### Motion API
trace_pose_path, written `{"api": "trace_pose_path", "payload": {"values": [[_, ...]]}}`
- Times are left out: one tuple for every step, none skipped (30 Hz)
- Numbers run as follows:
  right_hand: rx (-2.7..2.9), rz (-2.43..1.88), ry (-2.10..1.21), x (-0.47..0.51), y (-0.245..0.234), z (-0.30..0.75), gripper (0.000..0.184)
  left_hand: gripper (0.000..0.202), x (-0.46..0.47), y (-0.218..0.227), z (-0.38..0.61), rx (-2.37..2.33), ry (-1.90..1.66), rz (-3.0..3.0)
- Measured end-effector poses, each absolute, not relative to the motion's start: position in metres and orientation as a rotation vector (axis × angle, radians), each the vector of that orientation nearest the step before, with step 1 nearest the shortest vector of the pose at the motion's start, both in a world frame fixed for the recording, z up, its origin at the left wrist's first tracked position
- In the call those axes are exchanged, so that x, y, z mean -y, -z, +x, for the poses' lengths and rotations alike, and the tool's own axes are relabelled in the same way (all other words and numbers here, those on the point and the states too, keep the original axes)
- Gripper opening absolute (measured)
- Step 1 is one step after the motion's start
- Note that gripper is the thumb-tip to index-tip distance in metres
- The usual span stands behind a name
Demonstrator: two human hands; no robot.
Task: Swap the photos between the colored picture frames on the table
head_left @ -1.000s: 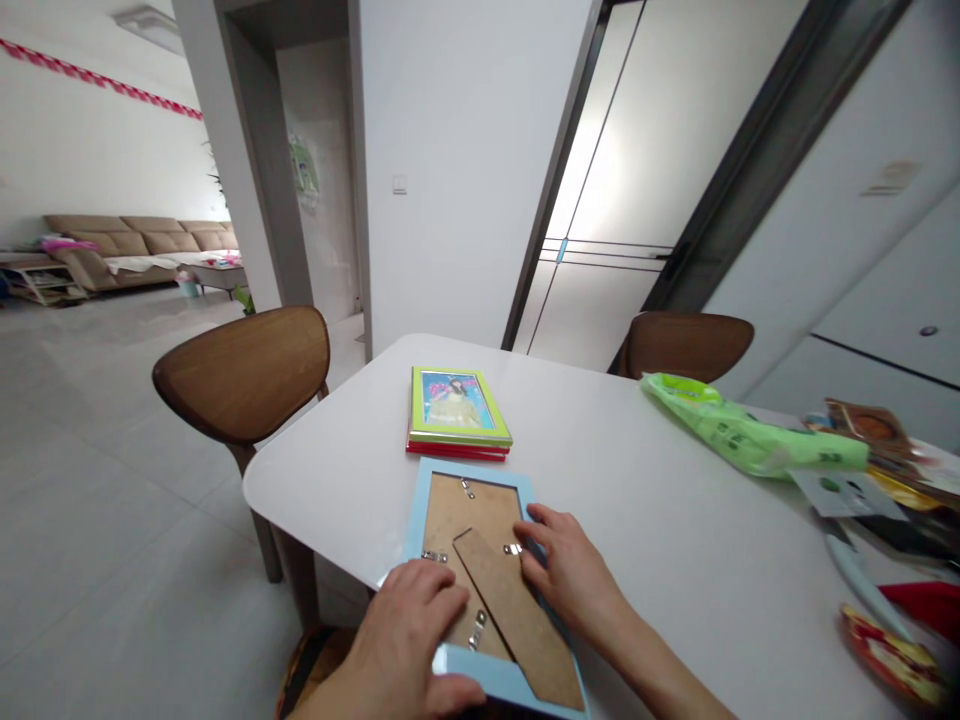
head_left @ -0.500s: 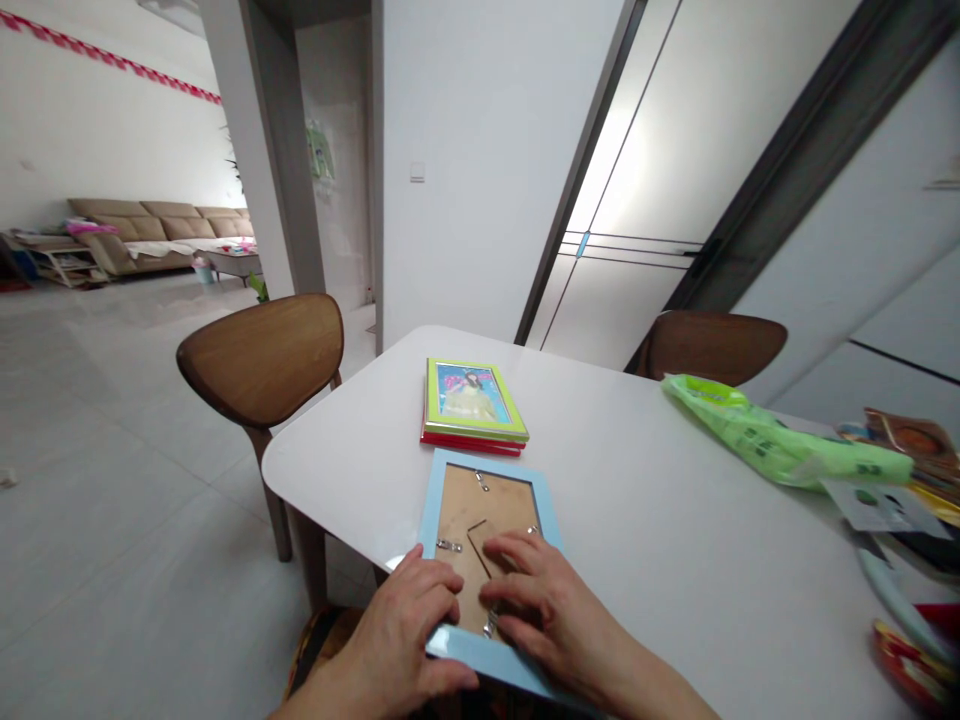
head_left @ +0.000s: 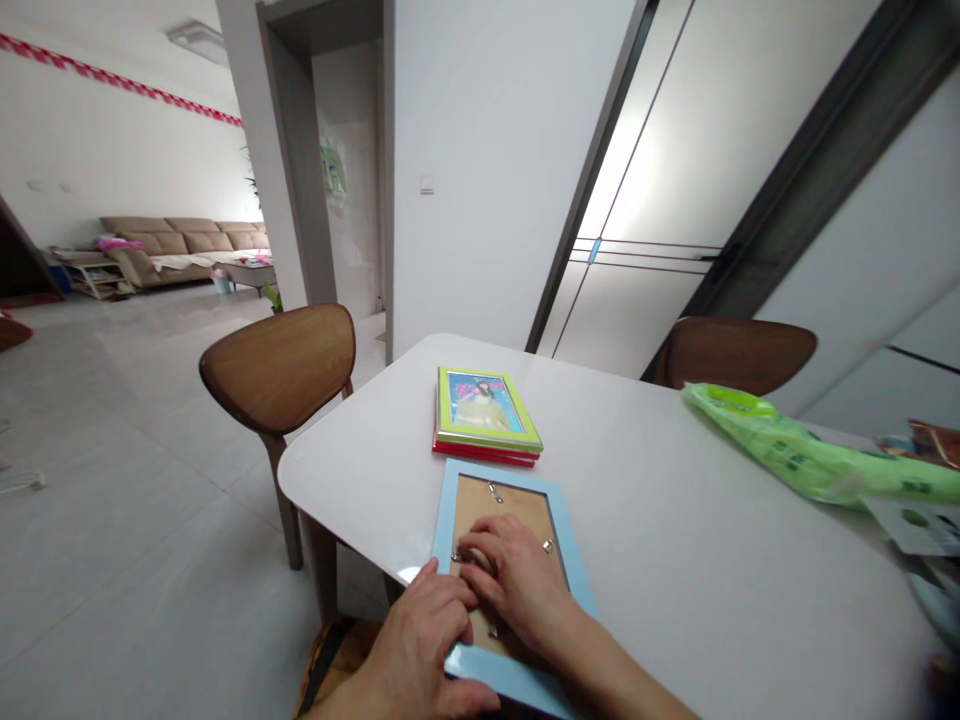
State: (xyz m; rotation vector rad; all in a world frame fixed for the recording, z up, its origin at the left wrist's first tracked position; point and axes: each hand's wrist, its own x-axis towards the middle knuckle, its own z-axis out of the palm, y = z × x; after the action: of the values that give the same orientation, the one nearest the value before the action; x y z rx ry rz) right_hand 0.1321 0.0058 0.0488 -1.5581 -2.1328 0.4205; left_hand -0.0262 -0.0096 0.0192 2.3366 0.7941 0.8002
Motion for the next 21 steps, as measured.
{"api": "trace_pose_path", "payload": {"values": [[2.137, -1.571, -0.386, -0.01, -0.047, 0.128, 0.013, 0.033, 0.01, -0.018, -0.026, -0.797, -0.806, 2.338], [2.139, -1.58, -0.359, -0.014, -0.045, 0.125, 0.013, 0.034, 0.01, -0.018, -0.026, -0.795, -0.812, 2.34], [2.137, -1.587, -0.336, -0.016, -0.043, 0.123, 0.014, 0.034, 0.009, -0.017, -0.026, -0.79, -0.817, 2.343], [2.13, -1.592, -0.318, -0.018, -0.041, 0.121, 0.015, 0.035, 0.009, -0.016, -0.026, -0.782, -0.82, 2.348], [2.122, -1.595, -0.304, -0.018, -0.04, 0.121, 0.015, 0.035, 0.009, -0.015, -0.026, -0.776, -0.83, 2.352], [2.115, -1.597, -0.292, -0.019, -0.038, 0.12, 0.014, 0.036, 0.009, -0.014, -0.026, -0.771, -0.839, 2.356], [2.107, -1.602, -0.278, -0.019, -0.037, 0.12, 0.014, 0.036, 0.009, -0.013, -0.026, -0.77, -0.848, 2.359], [2.098, -1.607, -0.263, -0.019, -0.036, 0.121, 0.014, 0.036, 0.008, -0.012, -0.025, -0.774, -0.857, 2.361], [2.091, -1.613, -0.249, -0.019, -0.035, 0.121, 0.014, 0.036, 0.008, -0.012, -0.024, -0.783, -0.864, 2.362], [2.084, -1.621, -0.238, -0.019, -0.034, 0.121, 0.014, 0.035, 0.008, -0.011, -0.023, -0.796, -0.87, 2.363], [2.077, -1.634, -0.229, -0.019, -0.033, 0.12, 0.014, 0.035, 0.008, -0.011, -0.022, -0.809, -0.875, 2.366], [2.068, -1.653, -0.222, -0.02, -0.033, 0.12, 0.015, 0.035, 0.008, -0.011, -0.021, -0.822, -0.881, 2.37], [2.059, -1.674, -0.217, -0.02, -0.032, 0.12, 0.015, 0.035, 0.009, -0.012, -0.021, -0.829, -0.886, 2.378], [2.05, -1.692, -0.213, -0.021, -0.032, 0.12, 0.015, 0.036, 0.009, -0.012, -0.021, -0.827, -0.886, 2.39], [2.043, -1.707, -0.21, -0.023, -0.033, 0.121, 0.014, 0.036, 0.009, -0.012, -0.022, -0.817, -0.887, 2.406], [2.039, -1.716, -0.207, -0.025, -0.033, 0.123, 0.014, 0.036, 0.009, -0.012, -0.023, -0.805, -0.89, 2.423], [2.037, -1.721, -0.203, -0.029, -0.034, 0.126, 0.014, 0.036, 0.009, -0.012, -0.023, -0.787, -0.894, 2.44], [2.033, -1.728, -0.196, -0.033, -0.034, 0.13, 0.014, 0.036, 0.009, -0.013, -0.024, -0.771, -0.899, 2.454], [2.023, -1.743, -0.183, -0.038, -0.035, 0.135, 0.016, 0.035, 0.008, -0.013, -0.025, -0.759, -0.909, 2.463], [2.005, -1.766, -0.164, -0.044, -0.035, 0.141, 0.018, 0.035, 0.008, -0.013, -0.026, -0.752, -0.923, 2.467], [1.982, -1.794, -0.139, -0.05, -0.034, 0.147, 0.02, 0.034, 0.008, -0.013, -0.026, -0.747, -0.931, 2.469]]}}
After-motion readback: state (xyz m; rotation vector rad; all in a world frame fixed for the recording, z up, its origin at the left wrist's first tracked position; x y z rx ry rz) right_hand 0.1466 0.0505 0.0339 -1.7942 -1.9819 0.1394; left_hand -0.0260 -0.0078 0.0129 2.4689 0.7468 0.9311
